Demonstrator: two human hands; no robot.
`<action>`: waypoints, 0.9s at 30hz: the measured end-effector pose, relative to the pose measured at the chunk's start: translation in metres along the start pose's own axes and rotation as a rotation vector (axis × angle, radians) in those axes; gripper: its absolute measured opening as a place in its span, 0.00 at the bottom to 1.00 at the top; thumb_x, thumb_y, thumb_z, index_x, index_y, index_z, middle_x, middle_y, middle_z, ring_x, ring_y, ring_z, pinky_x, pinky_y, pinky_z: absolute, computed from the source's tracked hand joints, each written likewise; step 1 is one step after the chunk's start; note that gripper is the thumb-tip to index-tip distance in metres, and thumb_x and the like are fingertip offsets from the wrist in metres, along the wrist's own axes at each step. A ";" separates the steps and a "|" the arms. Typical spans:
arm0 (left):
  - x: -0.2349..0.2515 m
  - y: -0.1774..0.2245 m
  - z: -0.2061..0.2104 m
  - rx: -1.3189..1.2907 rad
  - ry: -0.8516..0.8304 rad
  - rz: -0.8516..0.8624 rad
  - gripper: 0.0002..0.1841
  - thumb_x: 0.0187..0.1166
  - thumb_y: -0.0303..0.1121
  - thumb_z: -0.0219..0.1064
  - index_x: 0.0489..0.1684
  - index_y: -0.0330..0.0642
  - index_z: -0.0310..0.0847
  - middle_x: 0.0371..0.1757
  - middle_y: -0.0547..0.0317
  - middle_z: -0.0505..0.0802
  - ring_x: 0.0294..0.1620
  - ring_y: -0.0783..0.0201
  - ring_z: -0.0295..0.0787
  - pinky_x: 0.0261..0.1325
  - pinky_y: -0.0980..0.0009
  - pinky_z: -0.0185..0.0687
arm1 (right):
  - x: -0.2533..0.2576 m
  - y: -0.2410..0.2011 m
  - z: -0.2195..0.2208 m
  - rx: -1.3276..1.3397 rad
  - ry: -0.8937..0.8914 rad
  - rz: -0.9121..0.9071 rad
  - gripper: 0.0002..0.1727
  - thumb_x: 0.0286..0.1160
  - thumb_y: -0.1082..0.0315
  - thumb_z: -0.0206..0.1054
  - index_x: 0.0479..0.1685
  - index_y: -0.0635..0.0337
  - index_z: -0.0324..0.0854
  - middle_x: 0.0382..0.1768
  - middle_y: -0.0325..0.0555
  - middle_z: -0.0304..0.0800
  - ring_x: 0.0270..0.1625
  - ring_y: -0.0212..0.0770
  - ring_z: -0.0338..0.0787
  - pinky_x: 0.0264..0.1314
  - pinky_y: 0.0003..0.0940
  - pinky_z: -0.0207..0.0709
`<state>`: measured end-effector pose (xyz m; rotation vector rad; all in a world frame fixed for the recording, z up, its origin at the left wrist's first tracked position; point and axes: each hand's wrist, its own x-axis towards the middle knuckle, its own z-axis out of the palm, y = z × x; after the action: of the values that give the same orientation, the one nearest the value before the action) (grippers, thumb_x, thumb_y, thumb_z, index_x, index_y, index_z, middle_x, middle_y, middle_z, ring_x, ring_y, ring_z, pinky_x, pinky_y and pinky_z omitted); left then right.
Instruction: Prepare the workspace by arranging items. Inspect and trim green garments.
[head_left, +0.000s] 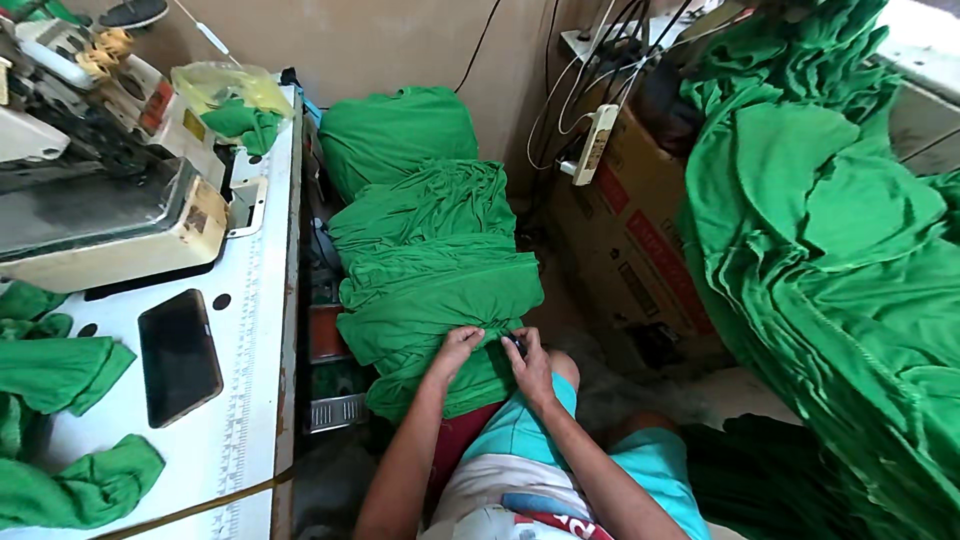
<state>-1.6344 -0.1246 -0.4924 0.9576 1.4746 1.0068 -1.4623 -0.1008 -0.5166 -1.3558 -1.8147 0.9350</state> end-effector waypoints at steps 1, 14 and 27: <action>0.000 0.001 0.000 -0.012 0.010 -0.012 0.14 0.91 0.32 0.56 0.49 0.29 0.85 0.48 0.52 0.89 0.50 0.69 0.81 0.62 0.66 0.76 | 0.000 -0.002 -0.001 -0.018 -0.021 0.011 0.22 0.86 0.56 0.63 0.63 0.68 0.79 0.43 0.58 0.93 0.45 0.55 0.94 0.51 0.57 0.85; 0.001 -0.003 0.002 -0.054 0.036 0.031 0.13 0.90 0.31 0.57 0.46 0.30 0.86 0.45 0.54 0.90 0.49 0.70 0.82 0.62 0.66 0.76 | -0.005 -0.008 0.001 -0.197 -0.143 -0.085 0.23 0.86 0.54 0.61 0.58 0.68 0.84 0.41 0.59 0.94 0.45 0.61 0.95 0.49 0.63 0.85; 0.001 -0.006 0.001 -0.058 -0.001 0.023 0.13 0.89 0.31 0.57 0.40 0.31 0.85 0.40 0.58 0.88 0.45 0.72 0.81 0.59 0.67 0.76 | -0.004 -0.007 0.004 -0.204 -0.109 -0.124 0.20 0.88 0.57 0.59 0.54 0.67 0.84 0.38 0.58 0.94 0.41 0.61 0.95 0.45 0.62 0.85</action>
<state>-1.6341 -0.1251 -0.4985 0.9349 1.4291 1.0599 -1.4676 -0.1069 -0.5130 -1.3165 -2.0988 0.7892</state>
